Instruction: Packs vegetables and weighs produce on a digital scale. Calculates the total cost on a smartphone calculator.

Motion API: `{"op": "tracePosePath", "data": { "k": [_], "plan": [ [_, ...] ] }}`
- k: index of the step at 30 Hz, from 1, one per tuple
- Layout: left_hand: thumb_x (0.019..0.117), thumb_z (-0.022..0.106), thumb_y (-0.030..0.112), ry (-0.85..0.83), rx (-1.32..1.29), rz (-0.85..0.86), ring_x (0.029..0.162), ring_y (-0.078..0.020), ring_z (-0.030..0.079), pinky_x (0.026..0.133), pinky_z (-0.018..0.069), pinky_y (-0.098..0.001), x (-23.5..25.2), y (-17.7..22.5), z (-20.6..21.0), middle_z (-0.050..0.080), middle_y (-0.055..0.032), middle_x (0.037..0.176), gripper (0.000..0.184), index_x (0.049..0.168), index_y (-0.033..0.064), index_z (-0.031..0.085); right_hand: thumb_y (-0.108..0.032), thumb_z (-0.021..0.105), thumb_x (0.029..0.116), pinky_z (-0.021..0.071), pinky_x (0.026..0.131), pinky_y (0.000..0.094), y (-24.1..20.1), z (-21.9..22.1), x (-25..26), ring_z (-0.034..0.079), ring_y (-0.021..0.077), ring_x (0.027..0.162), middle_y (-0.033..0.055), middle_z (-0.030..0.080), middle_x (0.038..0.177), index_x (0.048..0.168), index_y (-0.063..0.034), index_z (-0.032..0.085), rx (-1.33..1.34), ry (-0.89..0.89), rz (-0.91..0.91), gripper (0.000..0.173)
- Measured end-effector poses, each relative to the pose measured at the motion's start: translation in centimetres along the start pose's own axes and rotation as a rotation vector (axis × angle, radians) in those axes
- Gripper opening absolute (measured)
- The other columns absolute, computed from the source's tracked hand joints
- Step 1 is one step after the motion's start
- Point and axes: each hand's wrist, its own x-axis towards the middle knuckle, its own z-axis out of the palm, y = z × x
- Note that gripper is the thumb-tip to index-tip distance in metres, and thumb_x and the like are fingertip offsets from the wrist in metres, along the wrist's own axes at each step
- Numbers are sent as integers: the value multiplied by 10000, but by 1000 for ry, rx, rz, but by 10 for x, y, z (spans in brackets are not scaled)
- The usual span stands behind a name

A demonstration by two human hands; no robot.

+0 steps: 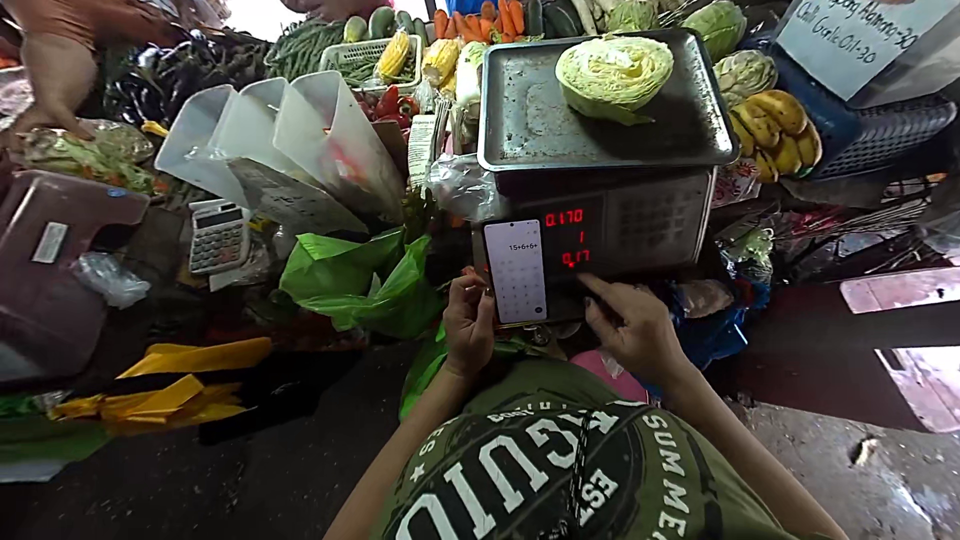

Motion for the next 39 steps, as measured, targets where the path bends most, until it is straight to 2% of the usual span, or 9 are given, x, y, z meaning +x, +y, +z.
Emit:
{"op": "tracePosePath", "data": {
  "k": [2, 5, 10, 17, 23, 27, 32, 35, 39],
  "plan": [
    [1030, 499, 88, -19, 52, 7, 673, 30, 595, 638, 522, -178, 2, 0, -2, 645, 109, 797, 166, 1193, 71, 526, -229, 505, 1029, 546, 665, 356, -4, 14, -3, 659, 184, 700, 69, 711, 784, 1232, -96, 749, 67, -31, -101, 344],
    [983, 557, 97, -52, 91, 19, 598, 17, 518, 591, 490, -190, 3, -1, -5, 550, 98, 711, 220, 1197, 50, 531, -237, 498, 1039, 487, 592, 312, -8, 29, -6, 590, 171, 617, 51, 638, 683, 1214, -103, 758, 108, -49, -211, 340],
    [895, 634, 34, -154, -35, -24, 581, 17, 487, 569, 454, -168, 4, 0, -13, 530, 91, 712, 392, 1246, 110, 475, -232, 493, 1036, 474, 566, 318, -10, 33, -7, 588, 180, 592, 51, 640, 660, 1176, -84, 769, 69, -41, -249, 343],
    [818, 705, -27, -143, -50, -90, 583, -31, 504, 550, 457, -188, 4, 3, -13, 542, 43, 741, 561, 1274, 113, 409, -214, 507, 1026, 478, 569, 319, -12, 32, -9, 590, 180, 590, 54, 650, 663, 1161, -75, 772, 67, -48, -249, 329],
    [919, 687, 48, -83, -35, -211, 519, -35, 487, 513, 456, -196, 10, 11, -9, 504, 61, 653, 445, 1268, 122, 421, -216, 516, 1026, 483, 580, 319, -15, 32, -12, 598, 181, 600, 53, 654, 670, 1167, -81, 771, 60, -61, -263, 321],
    [931, 678, 52, -83, -33, -230, 511, -40, 478, 506, 447, -197, 10, 12, -9, 494, 55, 644, 420, 1256, 125, 422, -223, 509, 1031, 488, 583, 327, -17, 33, -12, 603, 189, 603, 54, 655, 674, 1177, -84, 767, 30, -76, -262, 327],
    [1003, 493, 136, -120, -61, -242, 524, -9, 470, 498, 414, -182, 9, 8, -14, 525, 78, 674, 306, 1304, 145, 437, -266, 495, 1031, 533, 575, 394, -16, 38, -11, 677, 240, 650, 89, 709, 757, 1232, -123, 755, -62, -142, -146, 359],
    [996, 495, 117, -120, -50, -227, 539, -1, 488, 506, 423, -175, 9, 8, -15, 557, 80, 697, 318, 1309, 128, 436, -248, 533, 1029, 520, 594, 332, -15, 31, -5, 635, 170, 651, 61, 689, 747, 1213, -106, 763, 97, -89, -102, 328],
    [1005, 501, 111, -110, -116, -247, 565, -14, 486, 525, 426, -183, 6, 6, -18, 563, 59, 754, 340, 1340, 126, 441, -205, 588, 1004, 550, 635, 301, -13, -2, 27, 627, 100, 704, 34, 696, 827, 1247, -104, 737, 207, 44, -35, 303]
  ]
}}
